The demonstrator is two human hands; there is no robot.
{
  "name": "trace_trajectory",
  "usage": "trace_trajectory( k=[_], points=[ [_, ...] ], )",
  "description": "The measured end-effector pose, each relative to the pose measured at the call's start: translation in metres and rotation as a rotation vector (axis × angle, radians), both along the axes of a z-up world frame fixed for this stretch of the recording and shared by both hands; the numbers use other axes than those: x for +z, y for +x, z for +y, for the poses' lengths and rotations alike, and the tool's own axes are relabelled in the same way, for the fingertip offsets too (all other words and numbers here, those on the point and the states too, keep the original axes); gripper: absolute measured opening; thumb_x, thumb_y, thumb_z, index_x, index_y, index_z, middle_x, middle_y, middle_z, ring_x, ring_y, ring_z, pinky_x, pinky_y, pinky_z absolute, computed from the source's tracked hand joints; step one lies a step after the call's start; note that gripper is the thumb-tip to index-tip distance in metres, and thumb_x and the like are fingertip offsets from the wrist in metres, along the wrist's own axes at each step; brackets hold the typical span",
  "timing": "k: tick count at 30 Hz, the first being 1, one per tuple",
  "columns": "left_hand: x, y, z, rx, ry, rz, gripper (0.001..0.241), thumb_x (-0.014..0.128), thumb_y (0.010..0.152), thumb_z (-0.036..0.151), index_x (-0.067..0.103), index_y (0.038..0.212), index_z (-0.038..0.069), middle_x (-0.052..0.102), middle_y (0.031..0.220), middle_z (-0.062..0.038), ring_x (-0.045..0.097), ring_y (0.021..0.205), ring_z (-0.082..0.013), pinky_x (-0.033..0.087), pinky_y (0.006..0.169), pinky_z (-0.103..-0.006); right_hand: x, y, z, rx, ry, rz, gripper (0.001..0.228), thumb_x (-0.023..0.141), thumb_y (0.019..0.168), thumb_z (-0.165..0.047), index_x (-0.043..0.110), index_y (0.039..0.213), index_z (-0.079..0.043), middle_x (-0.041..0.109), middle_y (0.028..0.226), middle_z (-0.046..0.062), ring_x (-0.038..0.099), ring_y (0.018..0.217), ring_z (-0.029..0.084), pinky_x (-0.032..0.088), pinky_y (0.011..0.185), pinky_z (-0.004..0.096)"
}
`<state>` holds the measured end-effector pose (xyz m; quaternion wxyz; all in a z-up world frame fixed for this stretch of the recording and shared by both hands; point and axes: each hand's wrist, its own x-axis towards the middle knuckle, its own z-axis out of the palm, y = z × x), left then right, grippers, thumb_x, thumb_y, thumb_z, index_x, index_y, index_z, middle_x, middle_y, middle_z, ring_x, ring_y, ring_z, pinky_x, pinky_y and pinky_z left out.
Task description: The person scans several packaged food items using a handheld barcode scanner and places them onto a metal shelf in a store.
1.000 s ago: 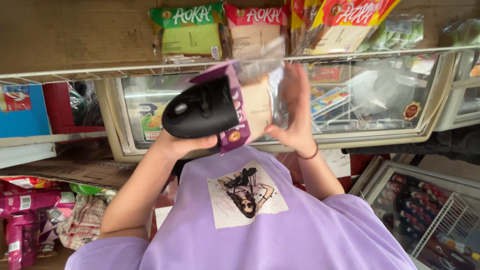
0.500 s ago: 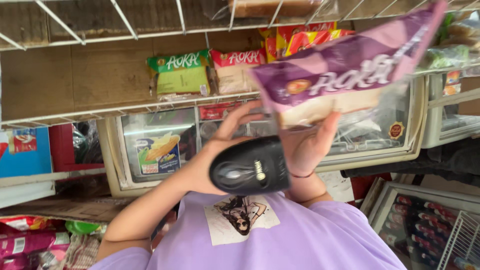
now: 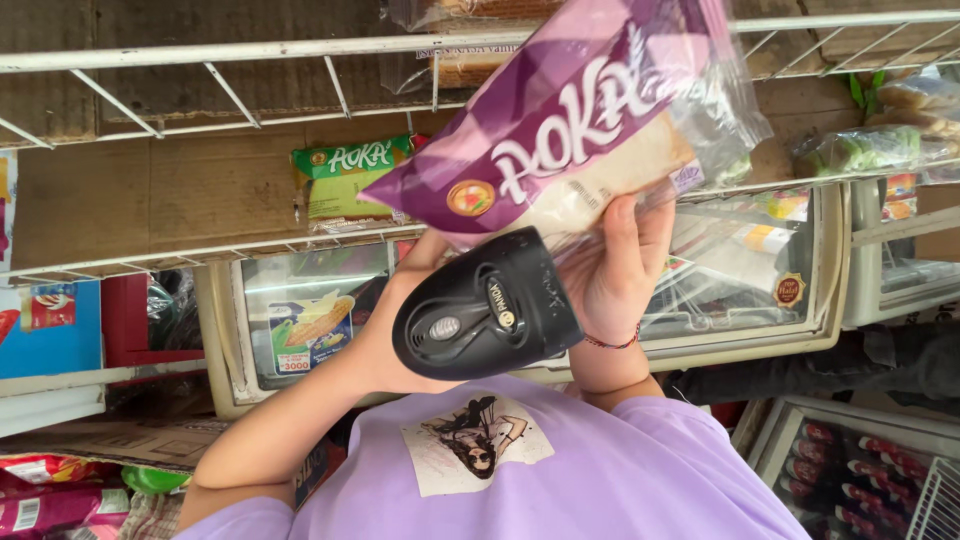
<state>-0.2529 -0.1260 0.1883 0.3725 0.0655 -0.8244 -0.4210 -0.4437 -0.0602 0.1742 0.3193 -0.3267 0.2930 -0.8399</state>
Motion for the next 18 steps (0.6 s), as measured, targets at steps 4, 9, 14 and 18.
trace_trajectory(
  k=[4, 9, 14, 18],
  points=[
    [0.006, -0.01, 0.002, -0.047, 0.041, -0.017, 0.038, 0.089, 0.075, 0.023, 0.074, 0.106, 0.006, 0.073, 0.115, -0.009, 0.058, 0.123, -0.0356, 0.046, 0.112, -0.0444, 0.005, 0.002, 0.0, -0.093, 0.057, -0.002, 0.047, 0.051, 0.119, -0.015, 0.031, 0.16, -0.003, 0.049, 0.151, 0.013, 0.052, 0.135, 0.023, 0.043, 0.119, 0.04],
    [0.008, -0.014, 0.0, -0.07, 0.154, -0.009, 0.044, 0.091, 0.077, 0.021, 0.071, 0.112, 0.003, 0.062, 0.132, -0.016, 0.068, 0.118, -0.0298, 0.053, 0.103, -0.035, 0.004, -0.005, -0.006, -0.094, -0.002, -0.044, 0.056, 0.053, 0.115, -0.019, 0.029, 0.165, -0.009, 0.046, 0.158, 0.013, 0.052, 0.139, 0.023, 0.044, 0.121, 0.041],
    [0.005, -0.013, -0.001, -0.058, 0.285, -0.012, 0.056, 0.09, 0.075, 0.02, 0.066, 0.12, -0.003, 0.066, 0.127, -0.015, 0.071, 0.112, -0.0245, 0.055, 0.101, -0.0342, 0.0, -0.013, -0.014, -0.05, -0.061, -0.106, 0.051, 0.052, 0.118, -0.019, 0.031, 0.161, -0.002, 0.046, 0.157, 0.015, 0.051, 0.142, 0.024, 0.041, 0.124, 0.04],
    [-0.003, -0.004, -0.006, 0.042, 0.226, 0.078, 0.052, 0.089, 0.072, 0.014, 0.068, 0.117, -0.003, 0.068, 0.122, -0.015, 0.07, 0.109, -0.0223, 0.054, 0.102, -0.0345, -0.001, -0.019, -0.015, 0.032, -0.106, -0.183, 0.048, 0.049, 0.119, -0.016, 0.031, 0.162, -0.004, 0.046, 0.155, 0.012, 0.049, 0.14, 0.023, 0.041, 0.121, 0.043]
  ],
)
